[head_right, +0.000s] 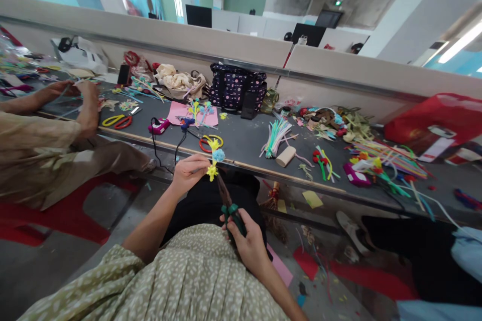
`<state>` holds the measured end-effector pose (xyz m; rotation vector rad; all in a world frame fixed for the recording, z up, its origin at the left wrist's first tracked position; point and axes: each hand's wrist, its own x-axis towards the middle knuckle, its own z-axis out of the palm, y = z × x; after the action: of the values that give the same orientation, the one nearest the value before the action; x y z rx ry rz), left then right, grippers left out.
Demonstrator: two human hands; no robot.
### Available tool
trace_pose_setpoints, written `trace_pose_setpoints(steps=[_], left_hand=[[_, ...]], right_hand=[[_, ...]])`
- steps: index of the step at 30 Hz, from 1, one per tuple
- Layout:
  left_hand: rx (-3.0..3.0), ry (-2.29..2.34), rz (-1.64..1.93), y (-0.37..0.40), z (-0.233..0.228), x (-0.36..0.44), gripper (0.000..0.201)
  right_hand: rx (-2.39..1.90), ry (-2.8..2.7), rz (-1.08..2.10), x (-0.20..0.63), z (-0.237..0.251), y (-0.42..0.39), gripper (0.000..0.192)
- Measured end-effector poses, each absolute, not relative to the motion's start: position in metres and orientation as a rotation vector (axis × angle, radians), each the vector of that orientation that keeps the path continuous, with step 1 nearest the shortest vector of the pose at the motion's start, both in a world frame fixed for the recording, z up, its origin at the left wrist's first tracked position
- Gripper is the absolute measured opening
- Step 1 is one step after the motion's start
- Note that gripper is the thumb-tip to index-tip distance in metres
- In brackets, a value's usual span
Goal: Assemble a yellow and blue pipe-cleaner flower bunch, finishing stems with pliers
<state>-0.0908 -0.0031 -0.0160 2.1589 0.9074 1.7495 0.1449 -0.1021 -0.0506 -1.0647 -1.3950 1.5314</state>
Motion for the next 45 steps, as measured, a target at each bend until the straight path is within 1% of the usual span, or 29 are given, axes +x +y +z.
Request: trace_pose_setpoints(steps=[2,6,13,17,25,29,33,45], left_hand=[[2.171,0.936,1.745,-0.003,-0.017,-0.091,0.011],[2.138,0.966,1.768,-0.003,-0.02,-0.09,0.011],[1.983,1.003,1.913,0.0,-0.025,-0.088,0.009],[1.942,1.02,1.926,0.001,-0.029,-0.084,0.009],[1.947,0.964,1.928,-0.002,-0.028,-0.08,0.008],[1.952,1.003,1.908,-0.003,-0.027,-0.079,0.009],[1.963,0.947,1.914,-0.003,-0.026,-0.079,0.008],[1.992,0.937,1.886,-0.005,-0.021,-0.078,0.008]], right_hand=[[-1.065,-1.389,1.551,0.145,-0.05,-0.101,0.026],[-0.948,-1.276,1.736,0.145,-0.047,-0.101,0.027],[-0.806,-1.182,1.893,0.148,-0.037,-0.105,0.025],[-0.753,-1.13,1.978,0.148,-0.034,-0.105,0.03],[-0.706,-1.067,2.004,0.144,-0.035,-0.105,0.031],[-0.681,-1.057,2.013,0.144,-0.037,-0.105,0.028],[-0.685,-1.071,1.992,0.145,-0.039,-0.105,0.024],[-0.669,-1.053,2.011,0.145,-0.042,-0.104,0.023]])
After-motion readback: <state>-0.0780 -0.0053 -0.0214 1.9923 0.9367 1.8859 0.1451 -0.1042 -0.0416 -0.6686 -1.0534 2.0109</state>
